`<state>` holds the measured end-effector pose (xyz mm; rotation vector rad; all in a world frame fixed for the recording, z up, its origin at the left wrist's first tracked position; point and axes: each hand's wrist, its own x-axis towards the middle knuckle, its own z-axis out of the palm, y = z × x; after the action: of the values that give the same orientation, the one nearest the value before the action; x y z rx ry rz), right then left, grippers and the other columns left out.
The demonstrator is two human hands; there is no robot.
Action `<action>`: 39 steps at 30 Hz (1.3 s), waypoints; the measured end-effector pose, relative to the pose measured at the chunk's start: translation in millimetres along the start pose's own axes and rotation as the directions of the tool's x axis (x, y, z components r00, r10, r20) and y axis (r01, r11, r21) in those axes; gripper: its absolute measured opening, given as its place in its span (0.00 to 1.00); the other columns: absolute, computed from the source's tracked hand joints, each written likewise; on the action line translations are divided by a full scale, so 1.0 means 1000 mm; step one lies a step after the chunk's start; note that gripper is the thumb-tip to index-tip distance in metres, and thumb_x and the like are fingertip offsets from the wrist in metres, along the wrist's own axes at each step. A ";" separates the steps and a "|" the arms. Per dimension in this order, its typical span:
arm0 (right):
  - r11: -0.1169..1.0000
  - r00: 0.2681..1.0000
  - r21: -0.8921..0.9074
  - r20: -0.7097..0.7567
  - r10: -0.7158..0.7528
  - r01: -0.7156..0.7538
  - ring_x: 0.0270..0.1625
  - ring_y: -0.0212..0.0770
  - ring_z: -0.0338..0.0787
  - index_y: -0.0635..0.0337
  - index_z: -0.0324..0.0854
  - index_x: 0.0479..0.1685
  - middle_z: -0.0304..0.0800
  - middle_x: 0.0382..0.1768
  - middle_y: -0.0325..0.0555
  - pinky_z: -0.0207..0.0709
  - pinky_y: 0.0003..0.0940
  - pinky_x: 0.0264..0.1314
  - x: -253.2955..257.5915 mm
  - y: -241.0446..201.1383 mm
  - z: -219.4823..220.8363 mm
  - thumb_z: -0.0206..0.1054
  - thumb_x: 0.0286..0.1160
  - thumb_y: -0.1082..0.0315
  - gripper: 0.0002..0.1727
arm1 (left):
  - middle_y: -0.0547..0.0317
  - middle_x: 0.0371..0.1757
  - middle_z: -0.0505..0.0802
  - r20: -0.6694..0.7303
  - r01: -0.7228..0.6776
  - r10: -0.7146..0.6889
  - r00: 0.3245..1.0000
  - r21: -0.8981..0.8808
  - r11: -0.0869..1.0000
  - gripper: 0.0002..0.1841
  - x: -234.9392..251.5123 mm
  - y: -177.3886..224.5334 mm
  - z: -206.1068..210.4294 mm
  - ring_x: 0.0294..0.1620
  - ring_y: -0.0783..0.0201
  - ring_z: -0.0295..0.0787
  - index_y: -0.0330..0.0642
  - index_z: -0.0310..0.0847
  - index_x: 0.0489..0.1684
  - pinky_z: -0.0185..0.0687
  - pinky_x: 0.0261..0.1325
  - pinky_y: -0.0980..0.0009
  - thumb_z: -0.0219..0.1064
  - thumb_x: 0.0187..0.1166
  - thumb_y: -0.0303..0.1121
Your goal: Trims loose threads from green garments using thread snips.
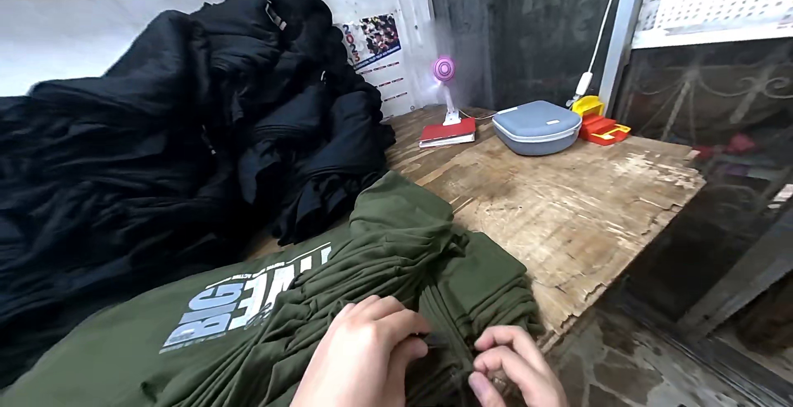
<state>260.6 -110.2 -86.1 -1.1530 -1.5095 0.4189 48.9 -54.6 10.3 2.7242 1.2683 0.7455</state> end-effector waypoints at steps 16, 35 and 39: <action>0.971 0.969 -0.007 0.064 -0.238 0.239 0.54 0.42 0.90 0.58 0.91 0.32 0.94 0.43 0.47 0.83 0.39 0.60 0.008 -0.009 -0.012 0.74 0.74 0.60 0.11 | 0.59 0.39 0.91 0.151 0.099 -0.057 0.987 -0.294 0.951 0.11 -0.018 -0.003 0.009 0.39 0.66 0.89 0.46 0.93 0.44 0.87 0.42 0.68 0.73 0.65 0.25; 0.943 0.931 -0.122 -0.167 -0.326 0.308 0.46 0.28 0.89 0.51 0.95 0.38 0.94 0.35 0.35 0.76 0.32 0.66 0.020 -0.016 0.007 0.76 0.75 0.66 0.02 | 0.64 0.53 0.93 0.067 0.178 -0.167 0.984 -0.515 0.839 0.25 -0.020 -0.019 0.002 0.52 0.72 0.91 0.46 0.86 0.67 0.90 0.56 0.71 0.80 0.71 0.42; 0.965 0.969 0.169 -0.183 -0.167 0.198 0.49 0.27 0.90 0.59 0.91 0.39 0.91 0.41 0.38 0.87 0.20 0.52 0.017 -0.013 0.013 0.74 0.75 0.72 0.01 | 0.60 0.49 0.94 -0.197 0.002 -0.038 0.980 -0.179 0.984 0.12 -0.031 -0.002 0.002 0.51 0.63 0.89 0.53 0.95 0.52 0.81 0.54 0.59 0.79 0.73 0.39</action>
<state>245.2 -98.0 -70.7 -0.8709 -1.3845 0.3211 31.4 -75.7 -4.7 2.5426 1.1952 1.0980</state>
